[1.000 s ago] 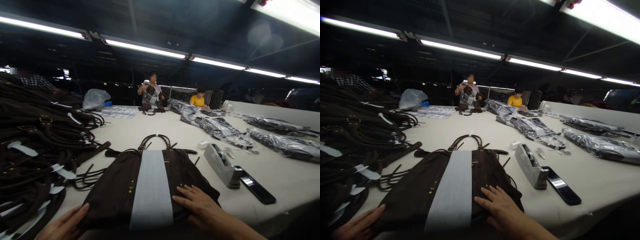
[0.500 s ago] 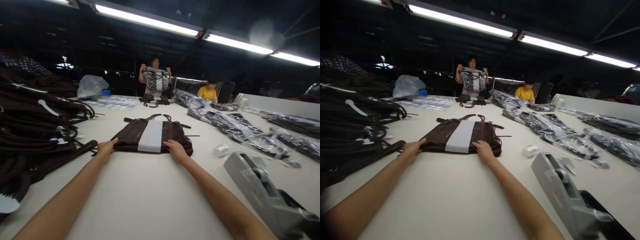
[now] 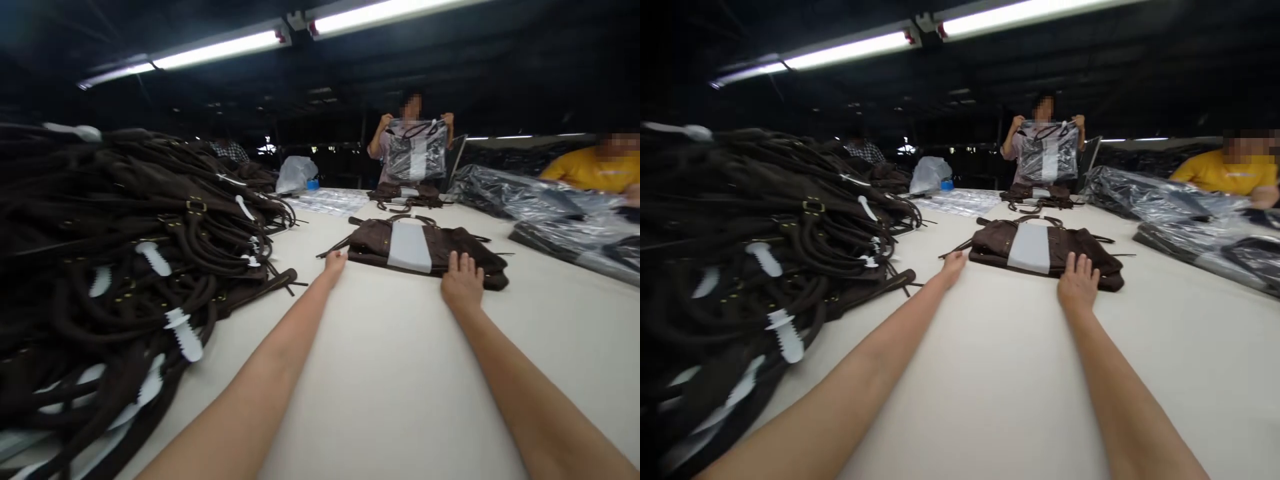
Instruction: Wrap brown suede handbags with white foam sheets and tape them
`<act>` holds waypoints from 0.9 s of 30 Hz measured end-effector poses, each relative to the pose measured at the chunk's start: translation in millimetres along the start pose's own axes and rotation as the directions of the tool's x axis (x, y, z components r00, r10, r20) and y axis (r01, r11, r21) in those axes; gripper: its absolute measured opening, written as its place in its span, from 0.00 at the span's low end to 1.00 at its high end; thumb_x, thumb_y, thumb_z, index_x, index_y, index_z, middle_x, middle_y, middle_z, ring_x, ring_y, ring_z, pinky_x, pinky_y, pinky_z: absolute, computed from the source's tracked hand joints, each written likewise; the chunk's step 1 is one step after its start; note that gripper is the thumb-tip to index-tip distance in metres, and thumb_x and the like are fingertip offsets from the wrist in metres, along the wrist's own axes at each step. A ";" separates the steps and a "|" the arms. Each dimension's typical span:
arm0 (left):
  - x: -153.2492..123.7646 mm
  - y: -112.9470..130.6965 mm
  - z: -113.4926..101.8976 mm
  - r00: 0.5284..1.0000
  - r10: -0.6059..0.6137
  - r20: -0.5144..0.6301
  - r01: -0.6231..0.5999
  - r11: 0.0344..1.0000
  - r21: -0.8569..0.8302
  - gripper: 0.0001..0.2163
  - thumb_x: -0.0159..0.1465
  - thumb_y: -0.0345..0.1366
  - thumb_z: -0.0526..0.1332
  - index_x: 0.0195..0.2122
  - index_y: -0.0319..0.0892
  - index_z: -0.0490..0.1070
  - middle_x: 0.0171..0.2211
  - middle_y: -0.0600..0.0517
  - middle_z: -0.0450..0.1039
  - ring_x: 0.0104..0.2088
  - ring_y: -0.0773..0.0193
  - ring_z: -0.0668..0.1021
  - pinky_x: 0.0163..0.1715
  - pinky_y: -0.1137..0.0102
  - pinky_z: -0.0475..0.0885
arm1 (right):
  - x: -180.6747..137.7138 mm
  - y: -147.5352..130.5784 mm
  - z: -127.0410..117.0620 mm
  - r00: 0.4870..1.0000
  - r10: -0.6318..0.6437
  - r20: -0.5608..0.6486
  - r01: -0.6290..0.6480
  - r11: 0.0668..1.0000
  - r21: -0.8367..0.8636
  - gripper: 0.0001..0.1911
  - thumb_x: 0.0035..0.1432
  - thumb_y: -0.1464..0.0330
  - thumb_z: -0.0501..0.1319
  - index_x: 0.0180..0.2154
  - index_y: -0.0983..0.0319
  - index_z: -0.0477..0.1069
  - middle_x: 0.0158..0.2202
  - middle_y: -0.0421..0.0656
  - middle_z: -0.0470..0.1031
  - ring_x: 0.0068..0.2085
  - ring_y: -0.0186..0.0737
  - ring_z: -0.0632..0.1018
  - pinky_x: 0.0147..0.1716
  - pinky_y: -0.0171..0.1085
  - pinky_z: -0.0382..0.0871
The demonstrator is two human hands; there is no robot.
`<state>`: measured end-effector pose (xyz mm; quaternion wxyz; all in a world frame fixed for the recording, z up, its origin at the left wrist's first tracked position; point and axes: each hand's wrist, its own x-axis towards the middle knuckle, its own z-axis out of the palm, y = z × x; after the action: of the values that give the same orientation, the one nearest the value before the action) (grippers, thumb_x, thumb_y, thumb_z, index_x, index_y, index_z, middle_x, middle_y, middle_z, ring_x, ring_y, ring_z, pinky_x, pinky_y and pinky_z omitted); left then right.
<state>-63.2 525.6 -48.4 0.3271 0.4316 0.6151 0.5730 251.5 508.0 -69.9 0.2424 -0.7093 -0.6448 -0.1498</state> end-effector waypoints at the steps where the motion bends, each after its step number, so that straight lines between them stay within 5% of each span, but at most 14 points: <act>1: -10.8 -2.8 -8.0 0.999 0.027 0.019 -0.028 0.997 0.078 0.17 0.66 0.42 0.61 0.53 0.39 0.67 0.51 0.45 0.70 0.48 0.57 0.75 0.47 0.57 0.75 | -6.0 1.7 -1.7 1.000 0.014 -0.011 -0.014 1.000 0.028 0.31 0.68 0.66 0.41 0.68 0.76 0.48 0.68 0.62 0.49 0.68 0.59 0.54 0.64 0.58 0.48; 6: -98.0 -10.2 -65.4 0.964 0.173 0.202 -0.246 0.868 0.432 0.16 0.66 0.42 0.60 0.51 0.39 0.69 0.49 0.45 0.71 0.46 0.59 0.76 0.47 0.58 0.75 | -50.5 12.4 -17.7 0.992 0.018 0.127 -0.042 0.981 0.188 0.37 0.67 0.60 0.37 0.67 0.82 0.45 0.67 0.67 0.49 0.67 0.65 0.57 0.61 0.56 0.57; 11: -169.6 13.4 -152.6 0.817 0.315 0.483 -0.574 0.517 0.634 0.15 0.66 0.39 0.61 0.51 0.41 0.70 0.59 0.44 0.65 0.57 0.54 0.70 0.57 0.51 0.68 | -123.8 25.2 -35.7 0.963 -0.175 0.206 0.126 0.965 0.230 0.35 0.66 0.60 0.38 0.65 0.75 0.56 0.63 0.60 0.63 0.64 0.58 0.65 0.60 0.55 0.62; 13: -166.4 40.8 -198.5 0.787 0.352 0.507 -0.614 0.354 0.706 0.15 0.66 0.39 0.60 0.53 0.41 0.69 0.62 0.44 0.61 0.62 0.52 0.65 0.62 0.49 0.62 | -154.5 31.2 -38.1 0.941 -0.291 0.176 0.249 0.941 0.228 0.33 0.66 0.60 0.39 0.62 0.71 0.62 0.61 0.56 0.66 0.63 0.55 0.66 0.60 0.56 0.62; 16: -137.0 90.7 -269.6 0.801 0.418 0.428 -0.524 0.144 0.840 0.21 0.67 0.39 0.58 0.60 0.40 0.63 0.68 0.42 0.50 0.68 0.47 0.54 0.65 0.43 0.50 | -187.0 35.6 -40.5 0.891 -0.439 0.113 0.411 0.887 0.210 0.30 0.66 0.62 0.40 0.59 0.67 0.67 0.61 0.51 0.67 0.63 0.51 0.67 0.61 0.55 0.60; 20: -98.7 126.9 -336.5 0.835 0.357 0.418 -0.417 -0.085 0.905 0.25 0.66 0.41 0.60 0.63 0.43 0.60 0.68 0.43 0.49 0.68 0.46 0.52 0.66 0.42 0.47 | -197.2 26.3 -51.4 0.885 -0.460 0.073 0.444 0.880 0.167 0.29 0.66 0.64 0.40 0.57 0.68 0.69 0.60 0.52 0.69 0.62 0.50 0.69 0.62 0.53 0.61; 23: -83.0 120.1 -349.2 0.864 0.212 0.457 -0.415 -0.213 0.884 0.21 0.65 0.42 0.61 0.58 0.41 0.66 0.63 0.43 0.60 0.64 0.49 0.62 0.63 0.44 0.55 | -192.5 15.4 -62.1 0.885 -0.461 0.062 0.447 0.881 0.157 0.27 0.66 0.66 0.41 0.56 0.68 0.70 0.60 0.52 0.69 0.61 0.49 0.70 0.62 0.51 0.61; 27: -65.4 106.6 -336.6 0.909 0.109 0.402 -0.354 -0.305 0.884 0.18 0.65 0.42 0.61 0.53 0.39 0.68 0.55 0.44 0.68 0.55 0.53 0.71 0.57 0.49 0.67 | -189.4 7.5 -72.8 0.899 -0.435 0.050 0.421 0.891 0.170 0.25 0.65 0.67 0.43 0.55 0.66 0.72 0.59 0.50 0.71 0.59 0.48 0.71 0.61 0.50 0.63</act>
<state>-321.5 321.0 94.3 -0.2122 0.6751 0.6969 -0.1160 242.7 309.0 -109.6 0.2294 -0.5346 -0.8047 -0.1182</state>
